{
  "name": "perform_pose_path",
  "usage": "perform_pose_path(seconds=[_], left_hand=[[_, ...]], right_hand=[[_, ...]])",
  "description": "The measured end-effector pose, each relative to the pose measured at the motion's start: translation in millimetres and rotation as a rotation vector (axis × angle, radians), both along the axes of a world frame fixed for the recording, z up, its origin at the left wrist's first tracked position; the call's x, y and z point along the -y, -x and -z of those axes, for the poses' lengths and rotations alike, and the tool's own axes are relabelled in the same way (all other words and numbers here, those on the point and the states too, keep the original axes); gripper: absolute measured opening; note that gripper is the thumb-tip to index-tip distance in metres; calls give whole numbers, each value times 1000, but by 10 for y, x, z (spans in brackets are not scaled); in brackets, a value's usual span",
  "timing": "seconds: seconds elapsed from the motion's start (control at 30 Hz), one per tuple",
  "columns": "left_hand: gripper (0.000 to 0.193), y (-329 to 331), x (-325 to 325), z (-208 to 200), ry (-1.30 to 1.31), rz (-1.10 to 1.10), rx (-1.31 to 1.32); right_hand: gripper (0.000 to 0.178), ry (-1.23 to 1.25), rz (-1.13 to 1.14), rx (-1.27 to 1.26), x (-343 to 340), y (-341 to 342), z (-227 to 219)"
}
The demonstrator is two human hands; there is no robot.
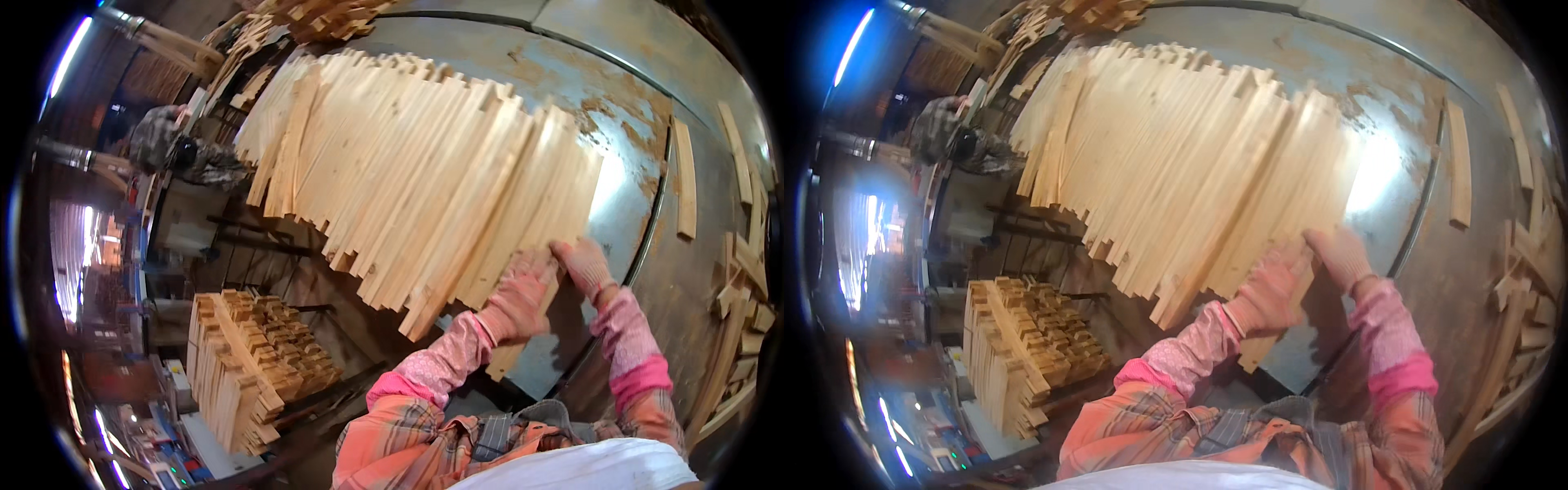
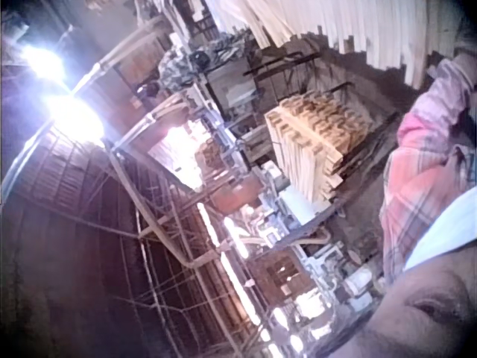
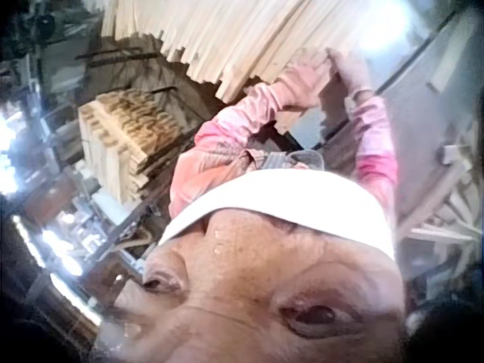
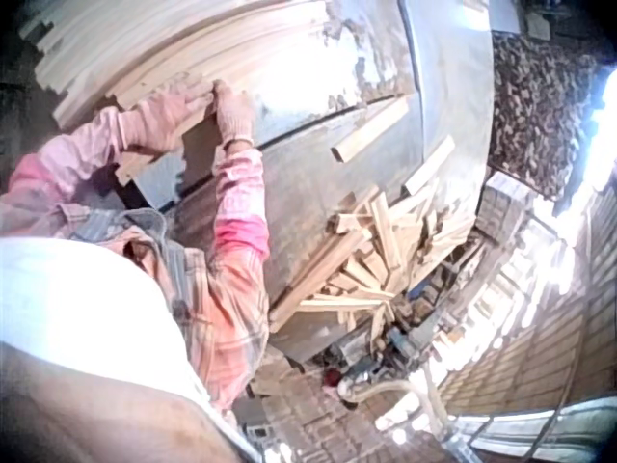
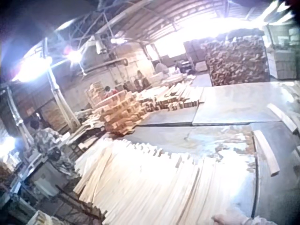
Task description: The person repeatedly picks up small wooden planks from a pile on a metal table and stacks them into a neat vertical arrangement. The person handles the planks one at a time or in small groups, aligning them carefully on the growing stack.
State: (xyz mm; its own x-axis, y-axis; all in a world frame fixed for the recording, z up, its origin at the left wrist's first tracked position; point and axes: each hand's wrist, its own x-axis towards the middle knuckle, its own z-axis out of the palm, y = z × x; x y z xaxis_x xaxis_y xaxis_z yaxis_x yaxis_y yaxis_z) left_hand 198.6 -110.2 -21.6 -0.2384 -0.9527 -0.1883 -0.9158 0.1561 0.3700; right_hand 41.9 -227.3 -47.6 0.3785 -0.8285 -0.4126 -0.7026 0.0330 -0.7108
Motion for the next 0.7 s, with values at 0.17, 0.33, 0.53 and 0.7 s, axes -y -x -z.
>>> perform_pose_path(seconds=[0.17,0.33,0.53,0.7], left_hand=[[87,-400,349,100,17,25,-96],[101,-612,396,250,200,-25,157],[100,-866,346,351,139,61,90],[97,-845,526,228,163,60,60]], right_hand=[[45,-123,69,-4,363,-544,-9],[61,-148,83,52,488,-796,104],[41,605,537,-310,1417,1309,201],[41,280,658,-470,1261,1782,-55]])
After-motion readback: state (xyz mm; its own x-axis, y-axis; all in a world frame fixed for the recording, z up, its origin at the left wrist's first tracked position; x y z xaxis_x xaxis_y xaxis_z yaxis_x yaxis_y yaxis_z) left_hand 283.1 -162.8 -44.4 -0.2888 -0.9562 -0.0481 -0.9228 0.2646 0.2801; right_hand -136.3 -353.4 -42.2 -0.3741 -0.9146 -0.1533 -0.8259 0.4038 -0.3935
